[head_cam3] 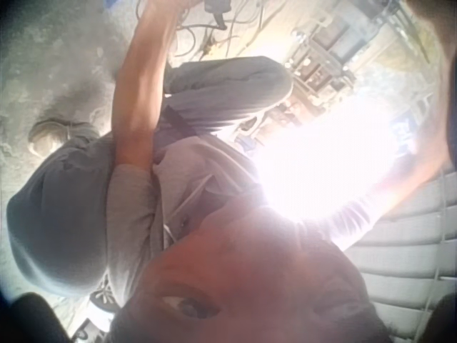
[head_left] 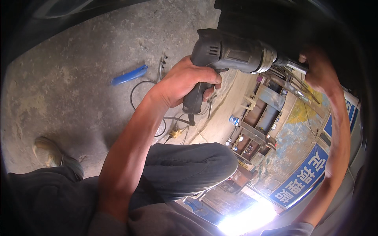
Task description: The person uses a power drill and a screwdriver to remove and reinstall fasteners on the front fender near the wheel arch of a white car. They repeatedly adjust the fender panel and secure it with screws.
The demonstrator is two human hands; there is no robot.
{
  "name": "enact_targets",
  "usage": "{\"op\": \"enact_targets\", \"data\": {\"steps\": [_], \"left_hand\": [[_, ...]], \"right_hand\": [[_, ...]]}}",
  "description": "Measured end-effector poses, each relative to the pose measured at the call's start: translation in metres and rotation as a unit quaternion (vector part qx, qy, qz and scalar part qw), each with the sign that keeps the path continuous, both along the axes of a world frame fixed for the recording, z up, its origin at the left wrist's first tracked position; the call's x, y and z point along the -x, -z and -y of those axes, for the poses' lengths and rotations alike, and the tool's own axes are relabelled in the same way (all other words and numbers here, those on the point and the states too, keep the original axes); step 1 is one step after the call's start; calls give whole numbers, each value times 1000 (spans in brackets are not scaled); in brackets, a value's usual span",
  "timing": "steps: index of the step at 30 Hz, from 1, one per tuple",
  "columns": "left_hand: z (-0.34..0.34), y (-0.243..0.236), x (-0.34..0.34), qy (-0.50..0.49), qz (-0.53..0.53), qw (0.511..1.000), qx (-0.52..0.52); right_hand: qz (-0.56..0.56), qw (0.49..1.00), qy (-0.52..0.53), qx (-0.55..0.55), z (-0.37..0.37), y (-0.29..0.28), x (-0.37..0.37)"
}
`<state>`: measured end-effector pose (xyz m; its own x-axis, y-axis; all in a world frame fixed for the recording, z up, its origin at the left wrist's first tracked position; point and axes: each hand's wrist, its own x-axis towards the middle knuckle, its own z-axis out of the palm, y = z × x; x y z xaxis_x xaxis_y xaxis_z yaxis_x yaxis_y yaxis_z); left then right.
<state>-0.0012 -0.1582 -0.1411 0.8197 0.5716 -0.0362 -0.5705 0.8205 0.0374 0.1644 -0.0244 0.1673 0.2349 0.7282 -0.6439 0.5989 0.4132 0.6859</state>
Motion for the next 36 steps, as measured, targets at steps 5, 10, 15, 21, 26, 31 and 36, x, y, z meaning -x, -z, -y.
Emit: {"op": "enact_targets", "data": {"steps": [5,10,15,21,26,31,36], "left_hand": [[-2,-3,-2,1,-6,1000,-16],[-6,-10,-6,-12,-1,1000,-26],[-5,-5,-11,-18,-4,999,-32],[-5,-6,-11,-16,-6,999,-35],[-6,-9,-10,-20,1,999,-30],[-7,-10,-10,-20,-7,999,-33],[-8,-9,-12,-21,-15,999,-37]], "right_hand": [[48,998,-21,20,-2,-3,-6],[91,994,-57,9,6,1,4],[108,994,-18,-4,4,6,13],[73,996,-44,1,6,3,7],[74,997,-7,0,1,3,6],[87,996,-5,-8,2,8,14],[93,995,-41,-9,6,7,14]]}}
